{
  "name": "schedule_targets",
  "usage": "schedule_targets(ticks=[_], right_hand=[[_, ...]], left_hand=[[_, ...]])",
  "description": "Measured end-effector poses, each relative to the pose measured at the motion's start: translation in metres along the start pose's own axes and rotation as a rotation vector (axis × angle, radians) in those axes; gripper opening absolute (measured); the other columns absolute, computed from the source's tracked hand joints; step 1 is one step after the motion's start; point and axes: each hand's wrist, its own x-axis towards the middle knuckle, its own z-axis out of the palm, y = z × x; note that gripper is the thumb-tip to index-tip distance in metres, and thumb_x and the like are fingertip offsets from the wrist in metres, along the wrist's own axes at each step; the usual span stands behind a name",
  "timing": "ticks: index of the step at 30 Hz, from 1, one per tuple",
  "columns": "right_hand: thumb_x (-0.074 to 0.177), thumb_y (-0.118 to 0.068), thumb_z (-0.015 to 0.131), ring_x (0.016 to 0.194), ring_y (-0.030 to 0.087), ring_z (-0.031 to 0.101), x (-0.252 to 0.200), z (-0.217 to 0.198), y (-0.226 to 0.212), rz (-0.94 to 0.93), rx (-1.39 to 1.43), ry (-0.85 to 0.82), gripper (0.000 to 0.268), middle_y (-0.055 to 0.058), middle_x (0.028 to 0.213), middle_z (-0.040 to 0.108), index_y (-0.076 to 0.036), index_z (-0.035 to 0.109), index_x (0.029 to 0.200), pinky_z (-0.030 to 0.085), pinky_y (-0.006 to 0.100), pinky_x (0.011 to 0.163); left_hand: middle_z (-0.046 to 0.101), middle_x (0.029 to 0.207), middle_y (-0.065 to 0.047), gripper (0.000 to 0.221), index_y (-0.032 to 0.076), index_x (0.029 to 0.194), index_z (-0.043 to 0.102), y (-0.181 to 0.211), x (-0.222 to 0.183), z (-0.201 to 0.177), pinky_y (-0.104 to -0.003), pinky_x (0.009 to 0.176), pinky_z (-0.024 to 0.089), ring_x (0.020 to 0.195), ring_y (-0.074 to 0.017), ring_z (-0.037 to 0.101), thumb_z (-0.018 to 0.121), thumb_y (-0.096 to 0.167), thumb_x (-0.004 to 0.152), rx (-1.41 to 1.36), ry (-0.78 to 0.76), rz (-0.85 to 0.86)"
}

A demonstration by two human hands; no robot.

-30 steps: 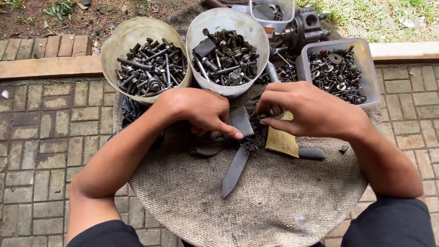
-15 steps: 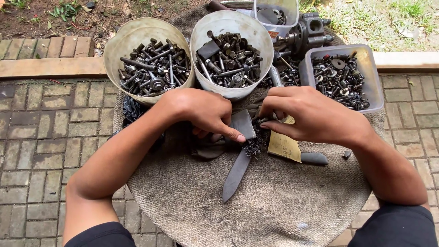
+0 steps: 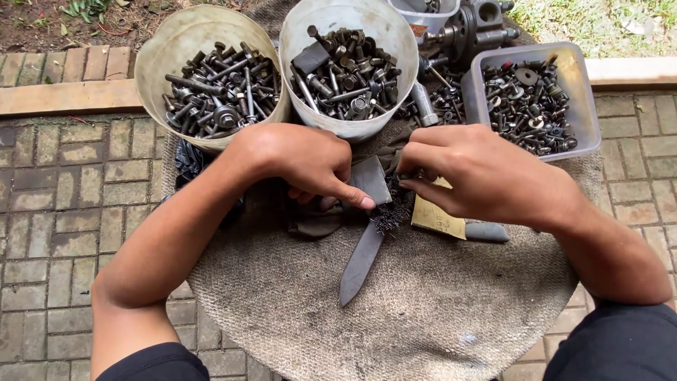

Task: Sanding a small metal component with sandpaper to clean or smooth its surface.

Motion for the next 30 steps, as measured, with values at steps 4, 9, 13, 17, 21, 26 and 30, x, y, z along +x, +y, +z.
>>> schedule_targets(ticks=[4, 9, 13, 17, 21, 26, 30], right_hand=[[0.096, -0.022, 0.071, 0.068, 0.017, 0.069, -0.001, -0.003, 0.013, 0.103, 0.023, -0.074, 0.018, 0.007, 0.089, 0.071, -0.006, 0.068, 0.100, 0.062, 0.031, 0.063], [0.093, -0.018, 0.074, 0.064, 0.020, 0.064, -0.001, -0.005, 0.003, 0.058, 0.054, -0.021, 0.016, 0.005, 0.083, 0.067, -0.006, 0.064, 0.091, 0.055, 0.037, 0.057], [0.093, -0.021, 0.074, 0.058, 0.014, 0.062, 0.001, -0.010, 0.000, 0.029, 0.206, -0.048, 0.017, 0.001, 0.075, 0.067, -0.010, 0.066, 0.083, 0.053, 0.031, 0.053], [0.093, -0.020, 0.073, 0.062, 0.015, 0.065, 0.002, -0.008, -0.001, -0.010, 0.209, -0.066, 0.014, 0.000, 0.077, 0.067, -0.011, 0.065, 0.086, 0.055, 0.031, 0.056], [0.094, -0.023, 0.072, 0.063, 0.020, 0.064, 0.001, -0.007, -0.009, -0.120, 0.351, -0.214, 0.013, 0.002, 0.076, 0.062, -0.011, 0.066, 0.094, 0.051, 0.036, 0.057], [0.094, -0.018, 0.071, 0.061, 0.021, 0.062, 0.000, -0.005, -0.011, -0.098, 0.218, -0.110, 0.014, 0.005, 0.079, 0.064, -0.008, 0.062, 0.088, 0.053, 0.037, 0.055], [0.095, -0.018, 0.069, 0.062, 0.023, 0.062, -0.001, -0.001, -0.010, -0.124, 0.204, -0.127, 0.013, 0.006, 0.082, 0.065, -0.007, 0.064, 0.093, 0.054, 0.039, 0.057]], left_hand=[[0.069, 0.059, -0.004, 0.066, 0.009, 0.071, 0.073, 0.001, -0.002, -0.001, -0.028, 0.064, 0.050, 0.052, -0.0164, 0.062, 0.050, 0.066, 0.095, 0.001, 0.014, -0.001], [0.069, 0.059, -0.005, 0.068, 0.007, 0.070, 0.072, 0.000, 0.000, 0.000, -0.029, 0.064, 0.050, 0.053, -0.0175, 0.062, 0.051, 0.067, 0.095, -0.001, 0.002, -0.007], [0.069, 0.059, -0.005, 0.069, 0.007, 0.069, 0.072, 0.002, -0.001, 0.000, -0.029, 0.064, 0.049, 0.053, -0.0174, 0.062, 0.049, 0.067, 0.095, -0.007, -0.005, -0.008], [0.069, 0.059, -0.004, 0.067, 0.008, 0.068, 0.070, 0.005, -0.004, 0.000, -0.029, 0.061, 0.050, 0.051, -0.0172, 0.062, 0.052, 0.067, 0.094, 0.005, 0.018, 0.007], [0.067, 0.052, -0.003, 0.071, 0.009, 0.055, 0.061, 0.008, -0.004, 0.003, -0.029, 0.055, 0.049, 0.046, -0.0163, 0.059, 0.057, 0.071, 0.089, 0.068, 0.048, 0.085], [0.068, 0.053, -0.003, 0.072, 0.010, 0.052, 0.062, 0.013, 0.002, 0.004, -0.030, 0.056, 0.050, 0.048, -0.0171, 0.061, 0.059, 0.074, 0.084, 0.075, 0.064, 0.067], [0.068, 0.053, -0.003, 0.070, 0.009, 0.053, 0.064, 0.016, 0.000, 0.000, -0.028, 0.053, 0.049, 0.046, -0.0167, 0.060, 0.061, 0.072, 0.084, 0.022, 0.028, 0.018]])
